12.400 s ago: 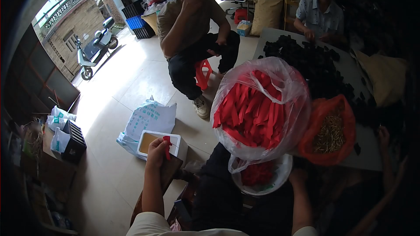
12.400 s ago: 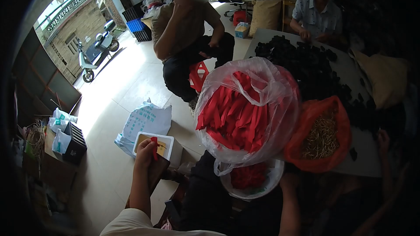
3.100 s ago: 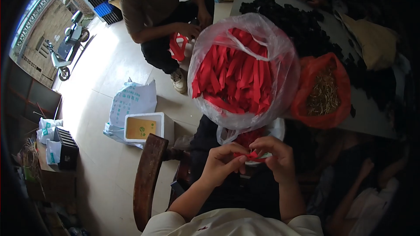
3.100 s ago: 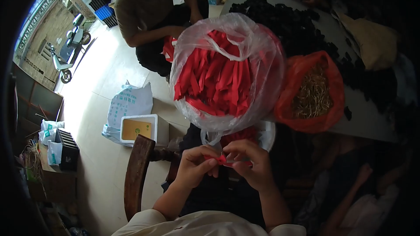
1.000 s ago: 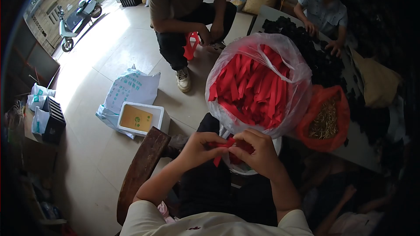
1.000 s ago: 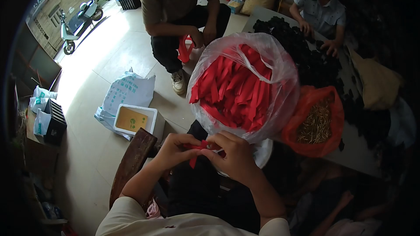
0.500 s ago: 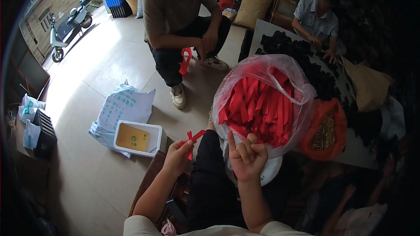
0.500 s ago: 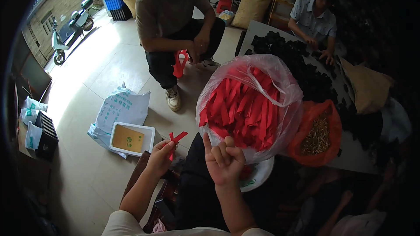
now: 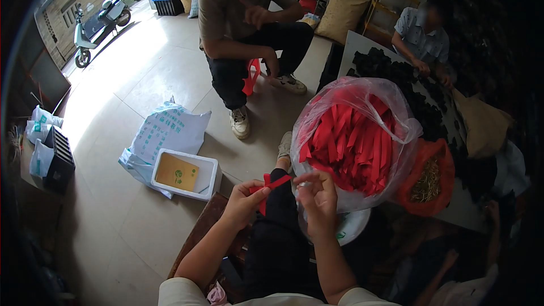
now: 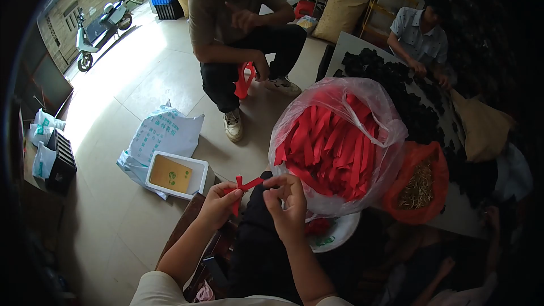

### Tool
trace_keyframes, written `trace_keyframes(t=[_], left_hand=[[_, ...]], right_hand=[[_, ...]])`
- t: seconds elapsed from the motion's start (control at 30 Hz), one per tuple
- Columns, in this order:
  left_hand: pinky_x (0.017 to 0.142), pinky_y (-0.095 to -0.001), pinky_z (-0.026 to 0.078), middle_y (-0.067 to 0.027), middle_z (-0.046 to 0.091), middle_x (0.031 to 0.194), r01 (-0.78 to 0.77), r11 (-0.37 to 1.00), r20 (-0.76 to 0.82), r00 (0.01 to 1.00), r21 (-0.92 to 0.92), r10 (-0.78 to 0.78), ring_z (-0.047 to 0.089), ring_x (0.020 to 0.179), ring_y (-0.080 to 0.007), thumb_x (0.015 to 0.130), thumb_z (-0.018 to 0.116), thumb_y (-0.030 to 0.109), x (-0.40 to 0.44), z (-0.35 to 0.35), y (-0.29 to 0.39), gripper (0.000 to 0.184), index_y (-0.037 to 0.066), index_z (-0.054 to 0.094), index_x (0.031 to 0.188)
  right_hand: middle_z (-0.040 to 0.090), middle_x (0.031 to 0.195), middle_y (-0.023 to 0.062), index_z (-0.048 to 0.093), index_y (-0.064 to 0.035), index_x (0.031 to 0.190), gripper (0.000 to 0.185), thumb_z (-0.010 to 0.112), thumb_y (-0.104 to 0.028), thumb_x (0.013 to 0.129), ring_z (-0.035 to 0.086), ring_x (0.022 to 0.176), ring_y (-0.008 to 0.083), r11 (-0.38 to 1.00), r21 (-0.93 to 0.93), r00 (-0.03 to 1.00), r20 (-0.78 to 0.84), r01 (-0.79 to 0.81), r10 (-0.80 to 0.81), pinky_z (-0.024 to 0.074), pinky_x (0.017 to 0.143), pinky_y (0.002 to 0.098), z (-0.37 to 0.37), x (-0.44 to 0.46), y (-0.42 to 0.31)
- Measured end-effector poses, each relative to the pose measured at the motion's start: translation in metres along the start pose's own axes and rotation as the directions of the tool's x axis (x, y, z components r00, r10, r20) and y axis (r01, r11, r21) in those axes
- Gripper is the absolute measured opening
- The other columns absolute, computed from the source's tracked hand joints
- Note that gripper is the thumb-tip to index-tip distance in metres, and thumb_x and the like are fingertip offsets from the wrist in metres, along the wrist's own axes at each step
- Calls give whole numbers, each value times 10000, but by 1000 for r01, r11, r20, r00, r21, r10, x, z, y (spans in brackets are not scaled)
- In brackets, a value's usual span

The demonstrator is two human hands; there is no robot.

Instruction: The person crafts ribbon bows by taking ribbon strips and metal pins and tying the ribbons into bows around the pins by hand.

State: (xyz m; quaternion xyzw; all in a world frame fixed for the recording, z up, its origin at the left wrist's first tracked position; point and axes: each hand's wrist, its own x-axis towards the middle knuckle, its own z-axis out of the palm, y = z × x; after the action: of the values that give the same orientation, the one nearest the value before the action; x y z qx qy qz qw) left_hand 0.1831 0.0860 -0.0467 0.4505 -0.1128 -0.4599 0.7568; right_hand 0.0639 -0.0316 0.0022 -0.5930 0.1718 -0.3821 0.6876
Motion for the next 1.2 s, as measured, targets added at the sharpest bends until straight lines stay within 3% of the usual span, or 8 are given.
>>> trace_keyframes(t=[0.1, 0.23, 0.43, 0.6, 0.73, 0.83, 1.03, 1.2], left_hand=[[575, -160, 411, 26, 595, 748, -66, 983, 51, 997, 169, 58, 515, 637, -27, 801, 680, 96, -10, 20, 7, 146, 13, 633, 910], [619, -169, 427, -11, 615, 806, -63, 968, 86, 995, 244, 44, 545, 689, -42, 784, 689, 96, -26, 42, 6, 153, -3, 626, 881], [642, -190, 458, -26, 630, 819, -11, 997, 163, 986, -80, 23, 566, 707, -53, 794, 677, 68, -38, 87, -6, 155, -14, 612, 909], [647, -202, 479, -29, 627, 799, -159, 940, 309, 949, 303, 60, 573, 710, -57, 787, 685, 64, -43, 115, -12, 151, -20, 630, 900], [500, -205, 417, -57, 611, 717, -38, 938, 182, 983, 344, -27, 555, 569, -82, 750, 691, 59, -53, 138, -10, 150, -49, 649, 845], [449, -198, 377, -64, 607, 679, -80, 932, 173, 985, 354, 19, 523, 500, -77, 764, 683, 88, -56, 151, -20, 141, -48, 647, 776], [459, -246, 308, -26, 505, 566, -309, 784, 506, 863, 539, -7, 422, 502, -66, 801, 672, 112, -55, 145, -17, 189, -23, 610, 684], [429, -222, 310, -51, 528, 573, -377, 765, 528, 847, 521, 58, 450, 468, -72, 784, 665, 116, -53, 150, -24, 206, -31, 600, 655]], right_hand=[[564, 996, 61, 510, -17, 989, 286, 662, -172, 804, 568, 737, 93, 917, -387, 990, 130, 100, -53, 452, 610, 212, -1, -2, -6], [583, 855, 66, 542, 3, 866, 135, 600, -119, 855, 591, 669, 92, 962, -122, 940, 218, -242, 264, 479, 578, 212, -22, -16, -13], [534, 898, 56, 520, 3, 806, 102, 560, -76, 858, 552, 736, 76, 974, 182, 960, 268, -134, 82, 479, 676, 212, -49, -37, -24], [505, 794, 13, 533, -28, 781, 150, 661, -105, 794, 455, 661, 38, 976, -202, 973, 229, 77, -30, 362, 565, 184, -86, -36, -56], [501, 749, -8, 543, -18, 767, 180, 686, -124, 788, 445, 634, 30, 981, -178, 974, 222, 76, -36, 355, 549, 181, -108, -39, -68], [500, 723, -15, 547, -18, 762, 169, 680, -117, 793, 444, 630, 28, 987, -162, 958, 279, -26, 71, 366, 556, 191, -116, -40, -74], [522, 700, -15, 558, -13, 764, 139, 662, -97, 803, 477, 648, 27, 985, -68, 855, 490, -157, 170, 393, 567, 199, -144, -49, -80], [553, 740, 30, 555, -2, 760, 176, 659, -134, 812, 511, 669, 62, 935, -37, 843, 422, -353, 335, 410, 592, 216, -157, -54, -93]])
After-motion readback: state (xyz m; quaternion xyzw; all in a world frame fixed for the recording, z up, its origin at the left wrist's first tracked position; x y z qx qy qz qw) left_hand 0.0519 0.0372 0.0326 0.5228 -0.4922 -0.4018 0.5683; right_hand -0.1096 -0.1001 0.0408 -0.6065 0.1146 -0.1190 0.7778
